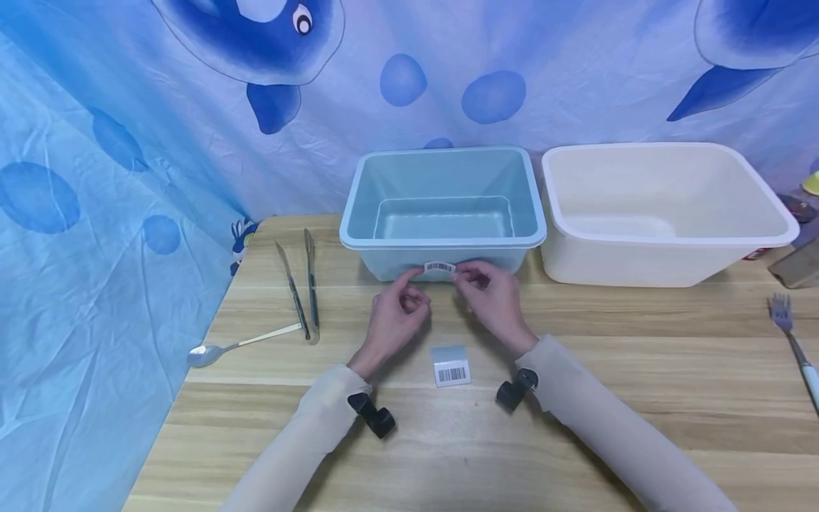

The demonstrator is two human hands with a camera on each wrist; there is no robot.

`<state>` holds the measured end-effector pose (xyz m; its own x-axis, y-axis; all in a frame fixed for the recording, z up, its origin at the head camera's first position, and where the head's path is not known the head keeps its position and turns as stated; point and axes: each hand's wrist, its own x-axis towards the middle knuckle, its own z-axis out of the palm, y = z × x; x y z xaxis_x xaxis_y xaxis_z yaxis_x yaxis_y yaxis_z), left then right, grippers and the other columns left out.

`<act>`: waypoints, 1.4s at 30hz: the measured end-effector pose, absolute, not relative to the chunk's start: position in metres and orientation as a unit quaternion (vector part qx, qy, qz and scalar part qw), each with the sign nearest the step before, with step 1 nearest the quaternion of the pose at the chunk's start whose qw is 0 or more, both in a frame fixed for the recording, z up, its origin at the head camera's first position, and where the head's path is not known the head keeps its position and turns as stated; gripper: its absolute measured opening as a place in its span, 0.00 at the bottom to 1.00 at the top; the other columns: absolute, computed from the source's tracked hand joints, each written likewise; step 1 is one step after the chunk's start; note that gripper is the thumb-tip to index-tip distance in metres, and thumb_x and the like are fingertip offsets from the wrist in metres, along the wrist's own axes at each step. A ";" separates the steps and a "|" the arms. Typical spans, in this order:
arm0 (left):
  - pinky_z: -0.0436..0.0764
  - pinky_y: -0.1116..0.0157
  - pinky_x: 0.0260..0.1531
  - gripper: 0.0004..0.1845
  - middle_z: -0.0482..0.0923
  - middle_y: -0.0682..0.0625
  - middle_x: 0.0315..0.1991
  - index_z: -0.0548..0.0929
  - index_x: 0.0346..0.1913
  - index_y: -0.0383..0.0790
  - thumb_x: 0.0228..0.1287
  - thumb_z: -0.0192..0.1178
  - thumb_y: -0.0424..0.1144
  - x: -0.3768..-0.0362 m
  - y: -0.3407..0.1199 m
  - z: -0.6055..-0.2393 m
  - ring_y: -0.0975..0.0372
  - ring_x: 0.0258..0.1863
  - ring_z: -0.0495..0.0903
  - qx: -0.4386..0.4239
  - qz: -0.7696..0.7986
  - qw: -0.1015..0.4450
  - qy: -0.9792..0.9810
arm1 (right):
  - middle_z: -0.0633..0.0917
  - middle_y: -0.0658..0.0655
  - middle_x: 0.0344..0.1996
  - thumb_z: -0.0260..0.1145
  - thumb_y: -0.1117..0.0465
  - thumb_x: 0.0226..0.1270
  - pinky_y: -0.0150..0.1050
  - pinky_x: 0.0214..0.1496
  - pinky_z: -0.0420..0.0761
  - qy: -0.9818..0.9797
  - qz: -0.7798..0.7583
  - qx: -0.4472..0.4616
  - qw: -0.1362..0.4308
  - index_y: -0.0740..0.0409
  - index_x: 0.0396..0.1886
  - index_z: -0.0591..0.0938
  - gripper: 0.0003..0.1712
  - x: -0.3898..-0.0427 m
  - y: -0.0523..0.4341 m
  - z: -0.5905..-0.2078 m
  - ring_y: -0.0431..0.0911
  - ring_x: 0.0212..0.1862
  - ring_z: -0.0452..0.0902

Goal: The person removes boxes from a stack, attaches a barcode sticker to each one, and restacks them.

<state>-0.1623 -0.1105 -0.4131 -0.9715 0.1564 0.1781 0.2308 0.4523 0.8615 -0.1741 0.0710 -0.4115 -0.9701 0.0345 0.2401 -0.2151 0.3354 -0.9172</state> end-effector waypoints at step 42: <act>0.82 0.68 0.36 0.23 0.84 0.43 0.37 0.75 0.58 0.37 0.58 0.61 0.25 -0.174 -0.107 -0.416 0.58 0.33 0.82 -0.168 -0.507 -0.006 -0.846 | 0.83 0.72 0.41 0.57 0.69 0.67 0.43 0.31 0.85 -0.750 0.654 0.074 -0.075 0.61 0.62 0.73 0.23 -0.168 0.074 -0.422 0.57 0.35 0.84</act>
<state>-0.1743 -0.1071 -0.4156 -0.9437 0.2893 0.1606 0.2780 0.4299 0.8590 -0.1678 0.0740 -0.4218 -0.9779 -0.2085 -0.0166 -0.0120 0.1350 -0.9908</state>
